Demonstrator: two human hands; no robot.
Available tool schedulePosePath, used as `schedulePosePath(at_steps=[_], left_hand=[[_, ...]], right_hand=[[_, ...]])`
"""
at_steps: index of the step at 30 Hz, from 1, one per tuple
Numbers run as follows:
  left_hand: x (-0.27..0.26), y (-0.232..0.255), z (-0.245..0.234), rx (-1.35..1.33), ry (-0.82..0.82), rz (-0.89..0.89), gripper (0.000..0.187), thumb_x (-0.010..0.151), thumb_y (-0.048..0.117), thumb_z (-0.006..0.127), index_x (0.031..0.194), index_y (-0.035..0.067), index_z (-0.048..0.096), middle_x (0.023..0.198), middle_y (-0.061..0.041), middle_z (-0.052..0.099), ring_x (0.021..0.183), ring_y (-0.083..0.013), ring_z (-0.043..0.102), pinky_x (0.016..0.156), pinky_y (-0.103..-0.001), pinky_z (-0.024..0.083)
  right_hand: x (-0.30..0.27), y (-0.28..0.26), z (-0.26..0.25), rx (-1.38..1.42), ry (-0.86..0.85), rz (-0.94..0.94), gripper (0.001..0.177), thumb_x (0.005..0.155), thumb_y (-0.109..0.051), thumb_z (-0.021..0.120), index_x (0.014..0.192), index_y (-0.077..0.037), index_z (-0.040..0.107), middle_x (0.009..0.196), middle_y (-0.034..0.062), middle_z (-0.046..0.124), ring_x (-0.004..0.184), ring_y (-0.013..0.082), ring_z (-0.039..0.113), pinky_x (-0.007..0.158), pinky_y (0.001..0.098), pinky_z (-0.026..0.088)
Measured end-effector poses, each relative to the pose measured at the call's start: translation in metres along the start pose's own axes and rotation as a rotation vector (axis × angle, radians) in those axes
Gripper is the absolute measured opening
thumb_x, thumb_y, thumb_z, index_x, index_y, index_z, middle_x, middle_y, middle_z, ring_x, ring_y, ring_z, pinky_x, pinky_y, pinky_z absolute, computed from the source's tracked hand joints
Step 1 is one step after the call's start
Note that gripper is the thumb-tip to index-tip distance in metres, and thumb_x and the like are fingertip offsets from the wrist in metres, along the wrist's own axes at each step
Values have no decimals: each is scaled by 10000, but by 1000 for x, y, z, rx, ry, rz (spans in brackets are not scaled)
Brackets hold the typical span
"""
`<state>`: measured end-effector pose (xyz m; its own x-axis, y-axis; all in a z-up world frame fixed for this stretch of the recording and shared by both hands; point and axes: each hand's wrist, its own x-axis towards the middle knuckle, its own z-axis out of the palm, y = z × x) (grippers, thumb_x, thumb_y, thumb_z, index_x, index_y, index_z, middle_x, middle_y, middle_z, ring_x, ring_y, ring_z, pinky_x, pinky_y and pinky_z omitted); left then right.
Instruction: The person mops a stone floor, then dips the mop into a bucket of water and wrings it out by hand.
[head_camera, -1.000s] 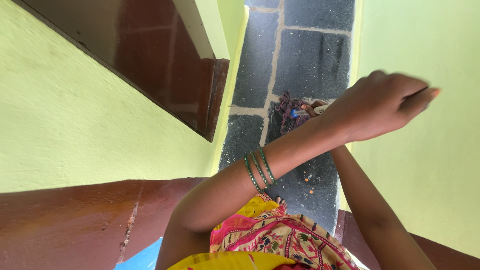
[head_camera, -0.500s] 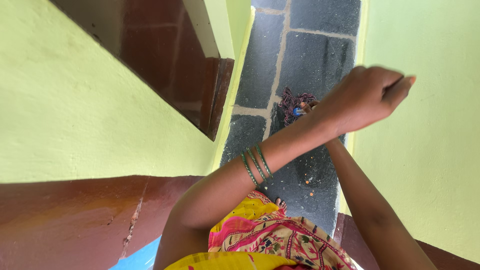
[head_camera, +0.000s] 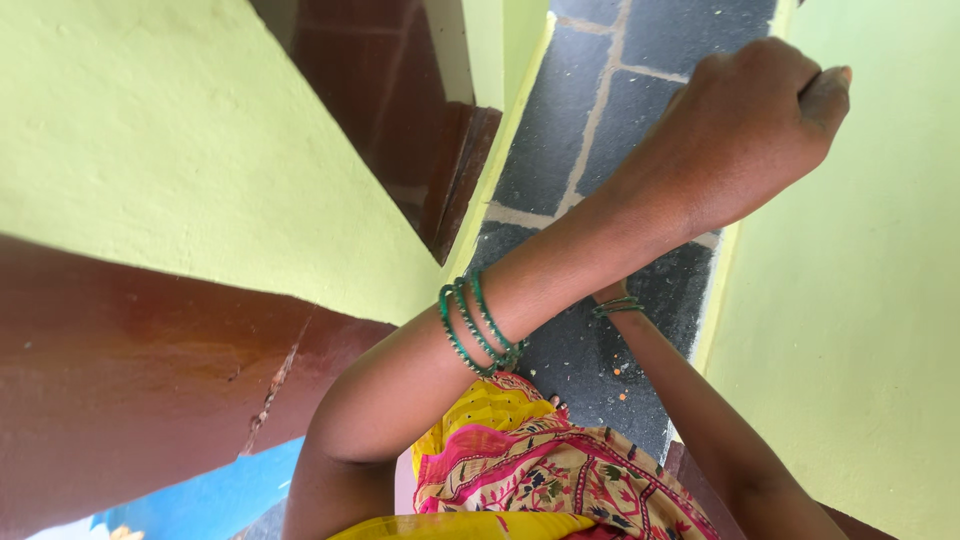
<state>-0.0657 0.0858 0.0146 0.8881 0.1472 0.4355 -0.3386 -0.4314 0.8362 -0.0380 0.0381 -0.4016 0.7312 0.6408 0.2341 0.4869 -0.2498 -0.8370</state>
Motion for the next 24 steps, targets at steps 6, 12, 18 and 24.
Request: schedulePosePath(at_steps=[6,12,18,24], left_hand=[[-11,11,-17,121,41,-14,470,974,286,546,587,34,634,540,-184,643,575,-368,713,641,-465,572],[-7,19,-17,67,4,-14,478,994,318,538,610,45,622,511,-150,621,505,-332,687,556,-441,553],[6,14,-11,37,-95,28,495,1008,317,554,606,32,604,499,-155,580,454,-325,639,500,-439,513],[3,-11,-29,42,-205,73,491,1024,295,527,617,33,612,512,-163,574,441,-326,627,510,-446,503]], right_hand=[[-2,-29,27,80,-95,-33,449,882,-345,755,1199,-47,644,1134,132,641,1029,274,613,871,403,455],[2,-34,24,96,-111,-23,469,888,-344,751,1228,-44,630,1174,135,628,1066,276,601,902,407,445],[16,-23,11,58,-92,72,488,894,-343,746,1256,-42,617,1214,138,616,1102,279,589,933,410,436],[58,-7,6,-6,-253,284,509,900,-342,742,1284,-39,603,1254,141,604,1139,281,577,965,414,426]])
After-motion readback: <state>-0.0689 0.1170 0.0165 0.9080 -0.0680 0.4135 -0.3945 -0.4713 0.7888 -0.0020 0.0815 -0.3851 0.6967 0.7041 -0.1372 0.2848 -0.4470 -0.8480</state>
